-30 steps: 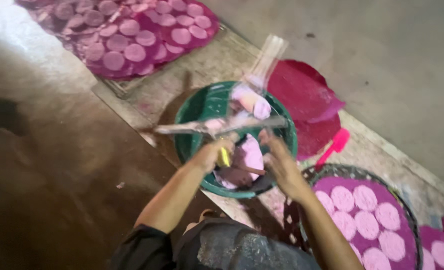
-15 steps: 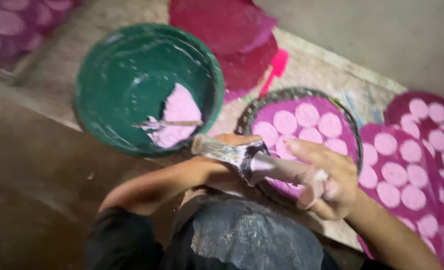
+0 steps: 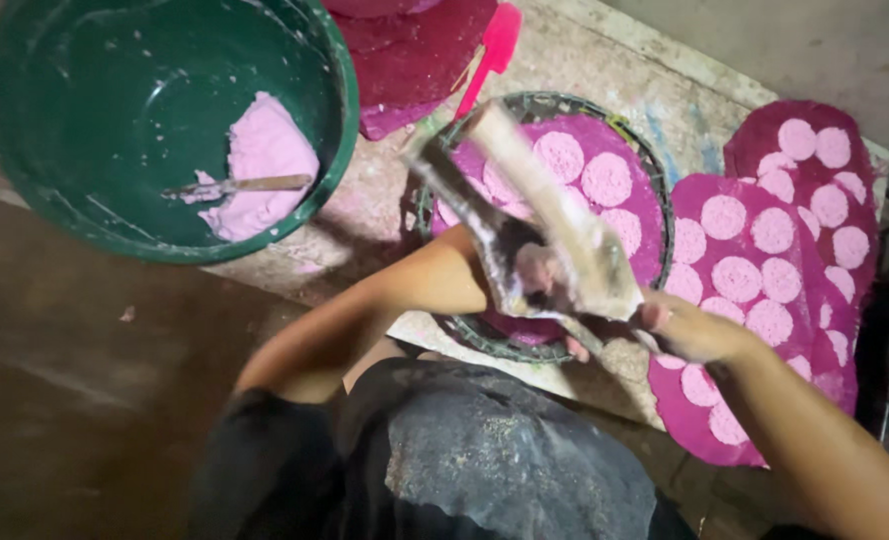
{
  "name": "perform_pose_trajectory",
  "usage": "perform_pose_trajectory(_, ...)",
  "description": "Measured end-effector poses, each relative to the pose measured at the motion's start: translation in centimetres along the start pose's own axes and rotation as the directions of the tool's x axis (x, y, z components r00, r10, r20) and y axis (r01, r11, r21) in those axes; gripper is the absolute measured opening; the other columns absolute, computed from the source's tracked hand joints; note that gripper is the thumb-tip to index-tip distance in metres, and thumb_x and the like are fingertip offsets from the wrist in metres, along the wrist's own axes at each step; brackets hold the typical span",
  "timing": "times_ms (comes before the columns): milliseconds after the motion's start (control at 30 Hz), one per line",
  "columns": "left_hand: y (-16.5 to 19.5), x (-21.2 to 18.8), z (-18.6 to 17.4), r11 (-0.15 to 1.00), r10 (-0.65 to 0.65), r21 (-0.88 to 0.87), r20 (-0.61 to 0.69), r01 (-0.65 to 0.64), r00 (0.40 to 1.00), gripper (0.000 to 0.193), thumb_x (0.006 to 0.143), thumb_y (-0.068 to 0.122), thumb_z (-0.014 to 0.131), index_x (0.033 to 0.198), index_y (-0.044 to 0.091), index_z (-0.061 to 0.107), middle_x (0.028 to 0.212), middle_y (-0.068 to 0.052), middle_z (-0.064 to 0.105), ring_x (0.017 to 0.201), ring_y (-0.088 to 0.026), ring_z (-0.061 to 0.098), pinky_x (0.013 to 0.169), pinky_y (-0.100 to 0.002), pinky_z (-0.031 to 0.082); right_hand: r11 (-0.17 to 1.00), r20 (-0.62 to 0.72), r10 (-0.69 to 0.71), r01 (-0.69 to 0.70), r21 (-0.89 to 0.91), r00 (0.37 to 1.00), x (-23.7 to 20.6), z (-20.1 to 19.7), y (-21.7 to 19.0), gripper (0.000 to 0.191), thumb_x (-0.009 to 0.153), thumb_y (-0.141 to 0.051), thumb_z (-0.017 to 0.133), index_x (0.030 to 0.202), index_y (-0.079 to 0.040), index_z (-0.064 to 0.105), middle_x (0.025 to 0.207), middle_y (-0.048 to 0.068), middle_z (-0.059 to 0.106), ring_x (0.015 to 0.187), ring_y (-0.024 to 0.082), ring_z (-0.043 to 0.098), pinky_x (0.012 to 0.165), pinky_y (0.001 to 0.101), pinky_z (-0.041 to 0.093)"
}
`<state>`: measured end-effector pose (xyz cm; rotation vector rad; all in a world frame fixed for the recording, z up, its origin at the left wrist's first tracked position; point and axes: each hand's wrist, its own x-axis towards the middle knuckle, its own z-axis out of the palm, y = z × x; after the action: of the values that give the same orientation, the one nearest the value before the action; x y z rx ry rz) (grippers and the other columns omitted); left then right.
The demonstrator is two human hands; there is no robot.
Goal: The person scoops pink batter from a green bucket using a metal scoop and deposits it into circular molds on a purple mat. They repeat this process to fill multiple molds, then lift the mat and place it into a steamer.
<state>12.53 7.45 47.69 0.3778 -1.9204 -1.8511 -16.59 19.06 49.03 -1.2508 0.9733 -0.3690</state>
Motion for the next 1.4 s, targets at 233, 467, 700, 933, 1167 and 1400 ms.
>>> perform_pose_trajectory(233,-4.8,1.5,-1.3,0.259,0.456,-0.83,-0.347,-0.495,0.82,0.084,0.087,0.059,0.074,0.15,0.012,0.046,0.137,-0.005,0.058,0.135,-0.023,0.052,0.12,-0.047,0.037,0.921,0.189,0.264,-0.306,0.243,0.946,-0.7,-1.3,3.9,0.086,0.096,-0.07,0.035,0.138,0.002,0.054,0.116,0.017,0.071,0.106,0.027,0.07,0.097,0.0417,0.054)
perform_pose_trajectory(467,-12.9,2.5,-0.3,0.01,0.18,-0.795,-0.595,-0.607,0.783,0.036,0.105,0.051,0.059,0.106,0.015,0.055,0.095,0.0,0.056,0.098,-0.018,0.055,0.107,-0.043,0.046,0.866,-0.068,0.481,-0.486,-0.114,0.874,2.3,-2.2,2.4,0.088,0.098,-0.067,0.021,0.115,0.003,0.071,0.091,0.013,0.075,0.082,0.022,0.071,0.082,0.0363,0.058)
perform_pose_trajectory(700,-14.4,1.3,-3.3,-0.013,0.297,-0.758,-0.626,-0.652,0.721,0.032,0.104,0.048,0.054,0.095,0.017,0.051,0.087,0.003,0.051,0.086,-0.015,0.053,0.097,-0.04,0.054,0.755,-0.32,0.404,-0.51,-0.413,0.857,5.8,0.6,0.9,0.082,0.095,-0.068,0.027,0.114,0.001,0.068,0.071,0.013,0.067,0.068,0.021,0.064,0.065,0.0408,0.052)
perform_pose_trajectory(933,-16.8,1.6,-2.1,-0.065,0.236,-0.761,-0.64,-0.646,0.731,0.029,0.099,0.045,0.055,0.092,0.018,0.049,0.086,0.003,0.05,0.085,-0.016,0.053,0.093,-0.04,0.055,0.809,-0.28,0.447,-0.518,-0.278,0.849,5.9,1.6,0.5,0.083,0.096,-0.066,0.031,0.103,0.005,0.072,0.07,0.01,0.069,0.061,0.019,0.067,0.061,0.0347,0.057)
perform_pose_trajectory(1167,-17.0,4.1,-2.4,0.002,0.225,-0.763,-0.63,-0.647,0.743,0.025,0.101,0.042,0.052,0.091,0.019,0.048,0.081,0.006,0.049,0.081,-0.014,0.051,0.09,-0.039,0.054,0.713,-0.442,0.338,-0.533,-0.456,0.831,5.4,0.8,0.1,0.079,0.101,-0.062,0.032,0.095,0.005,0.072,0.065,0.012,0.066,0.063,0.021,0.069,0.064,0.0394,0.054)
perform_pose_trajectory(1400,-14.8,3.3,-5.3,0.147,0.298,-0.745,-0.594,-0.651,0.747,0.031,0.101,0.047,0.052,0.089,0.019,0.047,0.077,0.006,0.047,0.075,-0.012,0.049,0.085,-0.036,0.053,0.798,-0.456,0.143,-0.375,-0.472,0.878,7.5,2.0,0.6,0.062,0.099,-0.052,0.038,0.125,-0.003,0.066,0.064,0.012,0.063,0.06,0.024,0.066,0.063,0.0426,0.052)
